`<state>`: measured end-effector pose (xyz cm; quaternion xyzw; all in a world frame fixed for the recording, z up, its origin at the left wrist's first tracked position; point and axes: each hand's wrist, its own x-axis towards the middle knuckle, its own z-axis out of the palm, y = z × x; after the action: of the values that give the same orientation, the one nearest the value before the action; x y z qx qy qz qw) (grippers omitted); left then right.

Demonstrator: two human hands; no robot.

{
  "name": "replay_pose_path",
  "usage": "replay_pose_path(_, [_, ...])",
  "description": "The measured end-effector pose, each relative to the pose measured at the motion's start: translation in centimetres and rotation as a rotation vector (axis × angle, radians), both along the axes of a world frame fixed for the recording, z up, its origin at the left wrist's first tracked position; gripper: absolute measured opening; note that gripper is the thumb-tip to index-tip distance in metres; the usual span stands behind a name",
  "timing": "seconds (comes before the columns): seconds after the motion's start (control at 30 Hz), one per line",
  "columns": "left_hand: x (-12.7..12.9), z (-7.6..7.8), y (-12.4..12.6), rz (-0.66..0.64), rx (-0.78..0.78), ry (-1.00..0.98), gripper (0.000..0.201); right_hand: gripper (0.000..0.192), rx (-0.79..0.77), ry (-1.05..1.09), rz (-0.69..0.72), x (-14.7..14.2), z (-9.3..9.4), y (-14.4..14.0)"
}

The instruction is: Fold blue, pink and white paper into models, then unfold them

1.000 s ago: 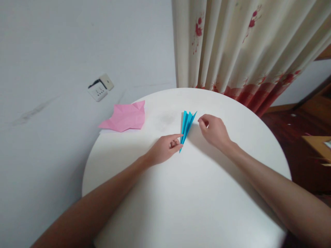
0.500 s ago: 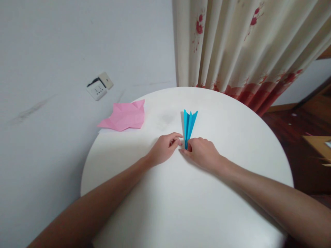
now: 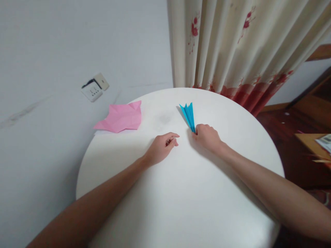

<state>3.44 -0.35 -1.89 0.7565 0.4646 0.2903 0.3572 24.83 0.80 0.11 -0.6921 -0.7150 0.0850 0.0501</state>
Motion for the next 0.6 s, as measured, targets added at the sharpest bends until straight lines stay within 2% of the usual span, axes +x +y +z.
replay_pose_path(0.27, [-0.1, 0.1, 0.0, -0.005, -0.012, 0.008, 0.030, 0.011, -0.131, 0.159, 0.080, 2.7, 1.3, 0.6])
replay_pose_path(0.4, [0.0, 0.1, -0.1, -0.005, -0.007, 0.011, 0.030, 0.011, -0.091, 0.174, 0.061, 2.5, 1.0, 0.7])
replay_pose_path(0.6, [0.0, 0.2, -0.1, -0.015, 0.021, 0.026, 0.030, 0.018, -0.018, 0.076, 0.034, 1.1, 0.3, 0.2])
